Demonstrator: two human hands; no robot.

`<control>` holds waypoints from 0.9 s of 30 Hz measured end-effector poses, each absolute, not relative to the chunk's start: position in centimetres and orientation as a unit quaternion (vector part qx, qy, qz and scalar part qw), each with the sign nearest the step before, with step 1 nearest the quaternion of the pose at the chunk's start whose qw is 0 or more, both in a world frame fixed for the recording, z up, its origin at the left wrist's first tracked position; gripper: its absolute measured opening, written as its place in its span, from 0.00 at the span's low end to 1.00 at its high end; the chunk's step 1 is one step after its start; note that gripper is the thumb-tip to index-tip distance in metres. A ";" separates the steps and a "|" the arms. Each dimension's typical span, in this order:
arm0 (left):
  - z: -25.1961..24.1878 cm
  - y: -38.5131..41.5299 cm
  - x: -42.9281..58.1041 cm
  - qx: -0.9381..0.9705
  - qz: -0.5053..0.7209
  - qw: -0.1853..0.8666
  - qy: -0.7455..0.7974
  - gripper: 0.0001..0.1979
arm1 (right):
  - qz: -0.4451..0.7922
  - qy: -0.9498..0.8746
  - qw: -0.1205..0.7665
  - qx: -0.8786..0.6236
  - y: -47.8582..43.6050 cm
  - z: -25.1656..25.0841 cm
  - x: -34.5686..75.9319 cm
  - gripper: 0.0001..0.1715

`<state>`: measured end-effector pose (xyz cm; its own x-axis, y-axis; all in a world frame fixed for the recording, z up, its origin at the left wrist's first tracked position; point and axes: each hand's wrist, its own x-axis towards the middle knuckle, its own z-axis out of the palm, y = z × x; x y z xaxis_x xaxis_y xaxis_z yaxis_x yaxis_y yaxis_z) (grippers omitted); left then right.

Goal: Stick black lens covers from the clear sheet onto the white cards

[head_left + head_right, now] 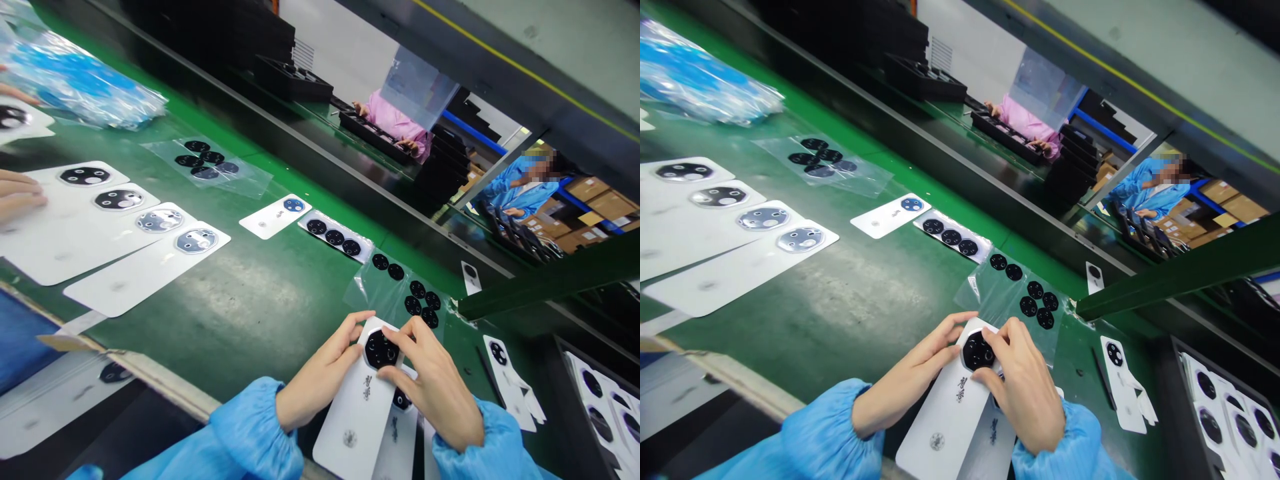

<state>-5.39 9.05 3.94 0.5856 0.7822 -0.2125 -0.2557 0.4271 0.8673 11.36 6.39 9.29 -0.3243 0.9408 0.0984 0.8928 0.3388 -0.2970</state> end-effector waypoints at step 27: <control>3.3 9.7 -6.2 0.375 0.366 0.797 0.300 0.22 | 0.110 -0.834 0.284 -0.460 6.3 9.4 12.8 0.28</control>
<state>-6.20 9.67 3.28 0.5525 0.8084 -0.2029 -0.3585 0.4503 0.8178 12.77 6.28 9.41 -0.4155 0.8297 0.3728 0.7045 0.5528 -0.4451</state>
